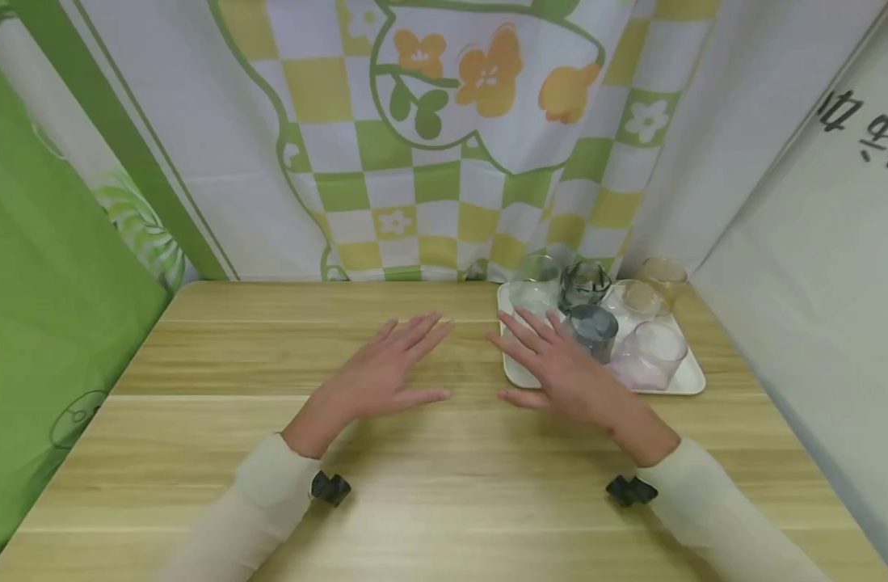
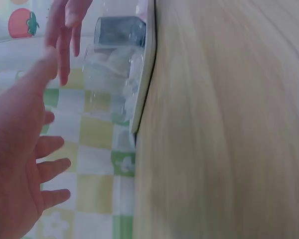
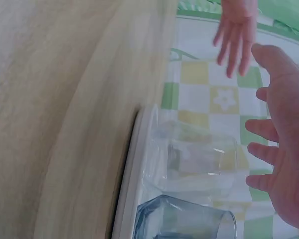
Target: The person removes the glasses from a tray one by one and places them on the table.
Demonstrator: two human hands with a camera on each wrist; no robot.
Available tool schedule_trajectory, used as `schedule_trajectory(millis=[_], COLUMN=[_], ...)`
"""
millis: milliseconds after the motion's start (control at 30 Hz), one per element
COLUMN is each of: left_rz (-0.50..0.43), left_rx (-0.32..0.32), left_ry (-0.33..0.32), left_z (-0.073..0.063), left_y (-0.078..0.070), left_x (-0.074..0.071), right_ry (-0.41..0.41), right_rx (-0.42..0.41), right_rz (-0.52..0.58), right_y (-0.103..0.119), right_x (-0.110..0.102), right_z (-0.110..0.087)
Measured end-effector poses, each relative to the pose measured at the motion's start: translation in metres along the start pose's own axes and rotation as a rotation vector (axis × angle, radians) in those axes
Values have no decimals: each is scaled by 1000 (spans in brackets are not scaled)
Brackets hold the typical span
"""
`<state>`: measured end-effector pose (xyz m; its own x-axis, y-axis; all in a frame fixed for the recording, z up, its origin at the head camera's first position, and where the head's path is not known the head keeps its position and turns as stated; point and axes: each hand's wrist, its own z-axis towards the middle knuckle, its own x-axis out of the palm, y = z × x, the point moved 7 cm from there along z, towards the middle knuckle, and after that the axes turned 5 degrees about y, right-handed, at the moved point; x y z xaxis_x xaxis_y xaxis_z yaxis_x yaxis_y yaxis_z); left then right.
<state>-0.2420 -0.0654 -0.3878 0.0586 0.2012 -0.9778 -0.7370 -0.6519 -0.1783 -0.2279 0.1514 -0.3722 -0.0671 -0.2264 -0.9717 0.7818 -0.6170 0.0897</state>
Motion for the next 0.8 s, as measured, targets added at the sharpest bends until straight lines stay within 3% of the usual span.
schedule_trajectory(millis=[267, 567, 800], left_rz=[-211, -331, -414], left_rx=[-20, -101, -186], left_ry=[-77, -53, -4], left_z=[30, 55, 75], left_y=[-7, -9, -11], left_x=[17, 41, 56], right_ry=[-172, -277, -333], right_rx=[62, 164, 306], right_rz=[12, 63, 80], right_y=[-19, -47, -66], right_x=[-21, -43, -57], right_z=[-9, -34, -58])
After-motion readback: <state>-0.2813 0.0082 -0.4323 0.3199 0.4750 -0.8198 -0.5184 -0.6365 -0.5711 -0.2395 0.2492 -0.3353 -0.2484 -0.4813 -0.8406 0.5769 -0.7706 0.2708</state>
